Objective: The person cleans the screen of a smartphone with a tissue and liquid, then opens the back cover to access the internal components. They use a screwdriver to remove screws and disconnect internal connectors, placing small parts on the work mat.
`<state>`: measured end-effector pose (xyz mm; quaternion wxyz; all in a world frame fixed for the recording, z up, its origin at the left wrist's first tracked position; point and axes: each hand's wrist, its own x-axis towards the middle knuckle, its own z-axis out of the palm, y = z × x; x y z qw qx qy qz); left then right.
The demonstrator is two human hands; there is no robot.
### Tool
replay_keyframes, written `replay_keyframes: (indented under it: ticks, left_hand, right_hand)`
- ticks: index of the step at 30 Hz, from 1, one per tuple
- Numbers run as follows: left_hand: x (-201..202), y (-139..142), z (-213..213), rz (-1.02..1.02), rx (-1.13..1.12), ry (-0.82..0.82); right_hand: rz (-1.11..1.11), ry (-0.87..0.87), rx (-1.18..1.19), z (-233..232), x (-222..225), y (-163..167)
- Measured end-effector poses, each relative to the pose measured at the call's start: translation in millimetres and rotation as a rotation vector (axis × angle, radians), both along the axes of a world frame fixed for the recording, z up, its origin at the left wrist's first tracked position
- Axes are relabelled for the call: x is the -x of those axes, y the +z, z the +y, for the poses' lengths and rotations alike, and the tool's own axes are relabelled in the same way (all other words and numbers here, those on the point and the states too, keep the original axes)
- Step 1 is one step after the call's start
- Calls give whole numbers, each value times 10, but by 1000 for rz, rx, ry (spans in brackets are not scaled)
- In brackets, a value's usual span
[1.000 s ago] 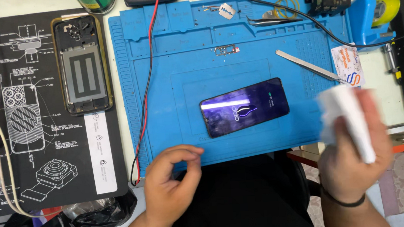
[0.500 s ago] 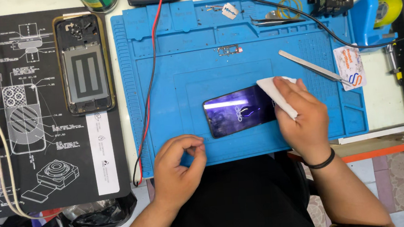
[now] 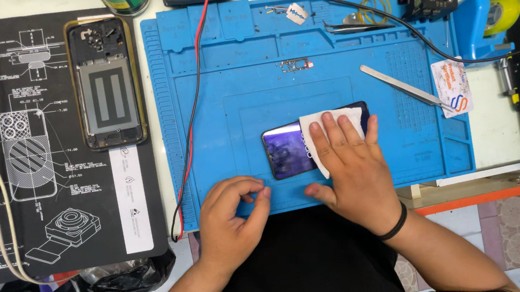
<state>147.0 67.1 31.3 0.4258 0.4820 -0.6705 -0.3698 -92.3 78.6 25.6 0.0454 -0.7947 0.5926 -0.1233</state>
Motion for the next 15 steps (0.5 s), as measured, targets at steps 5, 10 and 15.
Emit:
replay_keyframes:
  ticks: [5, 10, 15]
  left_hand:
    - [5, 1, -10, -13, -7, -2]
    - [7, -6, -1, -1, -18, 18]
    - [6, -57, 16, -20, -35, 18]
  right_hand:
    - [-79, 57, 25, -38, 63, 258]
    - [-160, 3, 108, -9, -38, 524]
    - [-46, -13, 93, -253, -295, 190]
